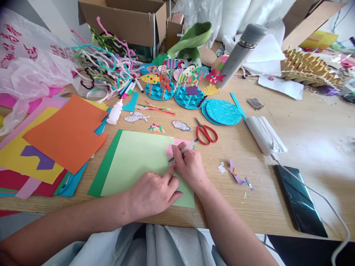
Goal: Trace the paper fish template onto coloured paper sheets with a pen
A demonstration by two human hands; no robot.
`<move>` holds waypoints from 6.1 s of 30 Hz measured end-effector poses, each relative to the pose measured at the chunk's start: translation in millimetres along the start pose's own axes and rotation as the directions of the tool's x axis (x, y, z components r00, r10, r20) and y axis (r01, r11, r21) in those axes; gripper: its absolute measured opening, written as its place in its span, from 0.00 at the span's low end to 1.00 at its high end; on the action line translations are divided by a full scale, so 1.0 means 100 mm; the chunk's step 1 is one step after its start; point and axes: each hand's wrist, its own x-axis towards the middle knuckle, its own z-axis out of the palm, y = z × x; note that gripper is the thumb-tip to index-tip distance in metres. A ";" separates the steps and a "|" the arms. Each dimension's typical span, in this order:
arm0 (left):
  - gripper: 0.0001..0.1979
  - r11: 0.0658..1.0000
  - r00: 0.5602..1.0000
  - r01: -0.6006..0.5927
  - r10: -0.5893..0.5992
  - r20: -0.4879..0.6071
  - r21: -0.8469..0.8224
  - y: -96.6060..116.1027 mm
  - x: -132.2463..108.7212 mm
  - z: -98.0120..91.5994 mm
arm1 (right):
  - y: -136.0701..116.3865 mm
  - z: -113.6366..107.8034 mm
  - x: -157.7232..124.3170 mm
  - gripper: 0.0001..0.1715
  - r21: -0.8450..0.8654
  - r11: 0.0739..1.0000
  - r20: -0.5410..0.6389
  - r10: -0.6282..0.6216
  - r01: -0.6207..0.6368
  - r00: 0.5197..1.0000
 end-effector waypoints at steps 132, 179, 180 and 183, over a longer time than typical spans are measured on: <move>0.18 0.994 0.994 -0.094 0.090 0.067 0.051 -0.29 0.29 -0.30 | 0.02 -0.23 -0.59 0.08 -0.180 0.943 -0.074 -0.296 0.279 0.952; 0.13 0.917 0.922 -0.230 0.312 -0.227 0.325 -0.28 0.17 0.14 | 0.24 -0.26 -0.57 0.06 0.190 0.980 -0.234 0.094 -0.049 0.968; 0.13 0.921 0.925 -0.228 0.306 -0.224 0.317 -0.28 0.17 0.14 | 0.24 -0.26 -0.57 0.06 0.194 0.980 -0.231 0.100 -0.055 0.968; 0.14 0.924 0.932 -0.221 0.293 -0.211 0.311 -0.28 0.17 0.14 | 0.24 -0.26 -0.57 0.05 0.202 0.977 -0.227 0.114 -0.068 0.967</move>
